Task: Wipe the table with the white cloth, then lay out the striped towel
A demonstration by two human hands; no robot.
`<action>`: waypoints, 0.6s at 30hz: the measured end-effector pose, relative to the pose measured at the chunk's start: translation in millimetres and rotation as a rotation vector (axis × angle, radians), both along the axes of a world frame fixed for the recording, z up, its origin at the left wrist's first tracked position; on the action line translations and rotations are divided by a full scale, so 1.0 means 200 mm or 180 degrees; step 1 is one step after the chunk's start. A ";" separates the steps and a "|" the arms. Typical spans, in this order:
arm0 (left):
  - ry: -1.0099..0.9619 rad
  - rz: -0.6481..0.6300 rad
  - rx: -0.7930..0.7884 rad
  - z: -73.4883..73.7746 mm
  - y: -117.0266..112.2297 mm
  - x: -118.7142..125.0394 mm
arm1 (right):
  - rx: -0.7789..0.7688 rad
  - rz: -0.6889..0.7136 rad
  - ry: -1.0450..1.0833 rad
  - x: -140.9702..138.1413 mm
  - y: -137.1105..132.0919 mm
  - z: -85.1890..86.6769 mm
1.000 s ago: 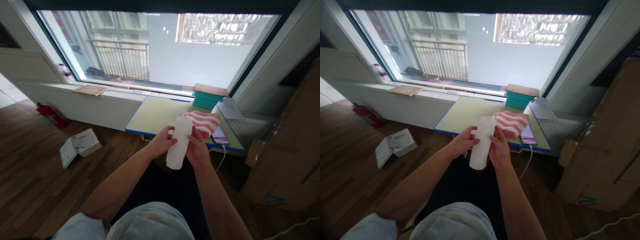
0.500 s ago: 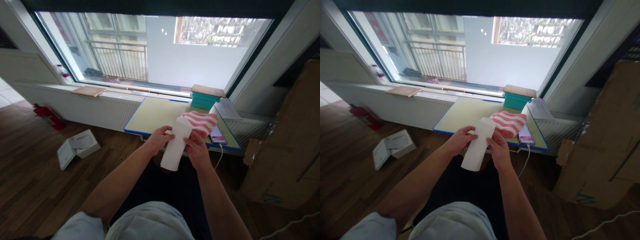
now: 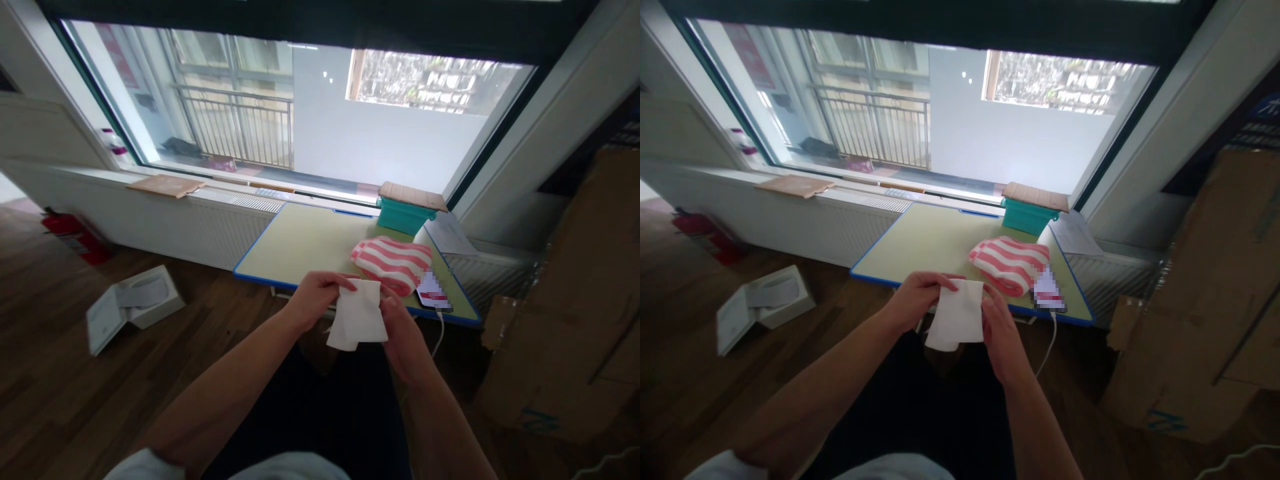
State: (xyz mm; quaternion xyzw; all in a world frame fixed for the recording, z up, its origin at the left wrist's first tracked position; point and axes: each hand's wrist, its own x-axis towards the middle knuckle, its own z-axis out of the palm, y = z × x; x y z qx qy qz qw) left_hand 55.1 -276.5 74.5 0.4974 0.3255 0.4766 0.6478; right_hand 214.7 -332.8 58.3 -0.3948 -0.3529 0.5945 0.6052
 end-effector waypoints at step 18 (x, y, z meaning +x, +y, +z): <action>-0.0195 -0.0492 -0.0695 0.17 0.87 0.69 | 0.0063 0.0137 -0.1322 0.81 0.89 0.25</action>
